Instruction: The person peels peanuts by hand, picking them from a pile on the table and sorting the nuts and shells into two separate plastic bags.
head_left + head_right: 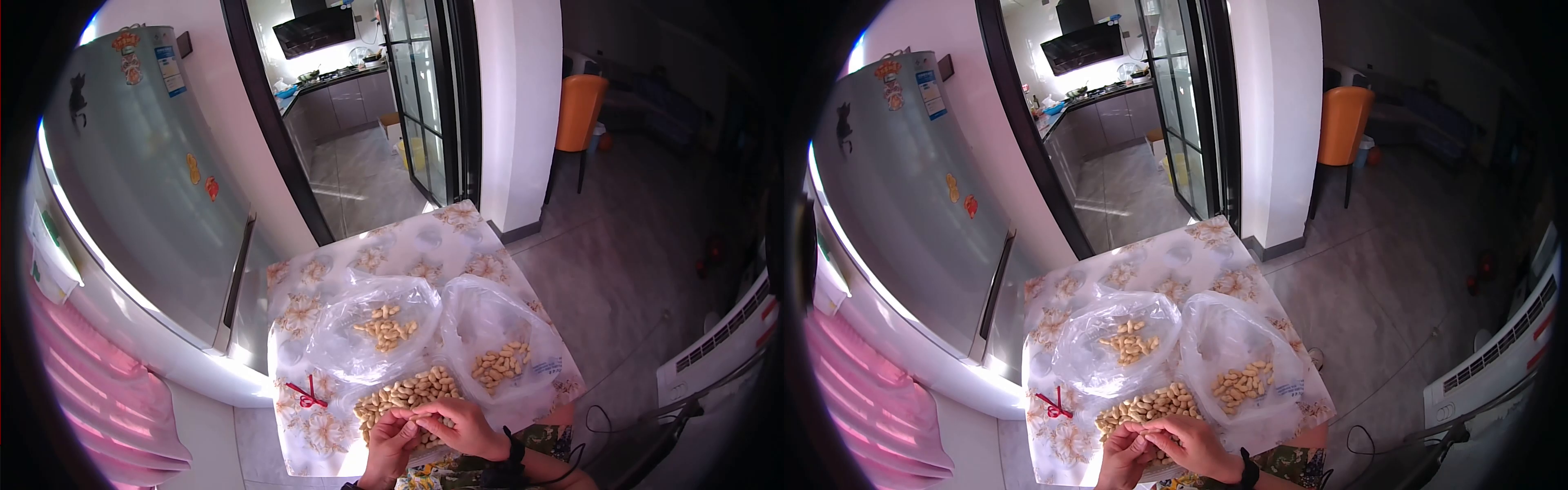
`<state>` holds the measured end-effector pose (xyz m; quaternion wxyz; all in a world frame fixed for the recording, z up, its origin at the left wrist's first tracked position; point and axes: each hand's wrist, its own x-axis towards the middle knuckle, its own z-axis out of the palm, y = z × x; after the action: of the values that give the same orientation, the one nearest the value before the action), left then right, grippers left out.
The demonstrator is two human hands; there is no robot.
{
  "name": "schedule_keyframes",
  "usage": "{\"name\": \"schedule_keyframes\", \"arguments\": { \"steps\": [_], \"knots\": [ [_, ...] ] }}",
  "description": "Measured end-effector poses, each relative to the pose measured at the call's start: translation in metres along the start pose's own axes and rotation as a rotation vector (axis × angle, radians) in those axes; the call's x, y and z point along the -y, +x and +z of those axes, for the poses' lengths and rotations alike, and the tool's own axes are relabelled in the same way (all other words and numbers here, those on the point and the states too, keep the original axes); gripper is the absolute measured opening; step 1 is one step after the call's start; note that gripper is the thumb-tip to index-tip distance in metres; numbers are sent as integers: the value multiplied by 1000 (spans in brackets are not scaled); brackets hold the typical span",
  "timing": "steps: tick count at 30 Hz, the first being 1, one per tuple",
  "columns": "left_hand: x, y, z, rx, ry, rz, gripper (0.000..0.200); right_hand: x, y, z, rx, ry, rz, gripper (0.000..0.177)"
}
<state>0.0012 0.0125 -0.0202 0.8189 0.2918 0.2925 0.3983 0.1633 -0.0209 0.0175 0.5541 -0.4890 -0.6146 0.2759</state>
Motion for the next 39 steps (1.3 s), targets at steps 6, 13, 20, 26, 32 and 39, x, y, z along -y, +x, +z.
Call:
{"name": "schedule_keyframes", "arguments": {
  "steps": [6,13,20,26,32,39],
  "knots": [
    [4,0,-5,24,-39,4,13,-7,-4,2,-11,13,10,17],
    [1,-2,-1,-48,-54,-35,11,-9,-4,2,25,-22,-27,16],
    [0,-2,2,-60,-59,-45,12,-10,-4,1,47,-32,-4,15],
    [-1,-2,0,-53,-81,-60,13,-10,-5,2,47,-34,-1,15],
    [-3,-2,3,-50,-65,-39,11,-6,-3,1,23,-15,12,17],
    [-7,-2,12,-87,-113,-30,11,-10,-3,2,24,-59,-24,15]
  ]
}}
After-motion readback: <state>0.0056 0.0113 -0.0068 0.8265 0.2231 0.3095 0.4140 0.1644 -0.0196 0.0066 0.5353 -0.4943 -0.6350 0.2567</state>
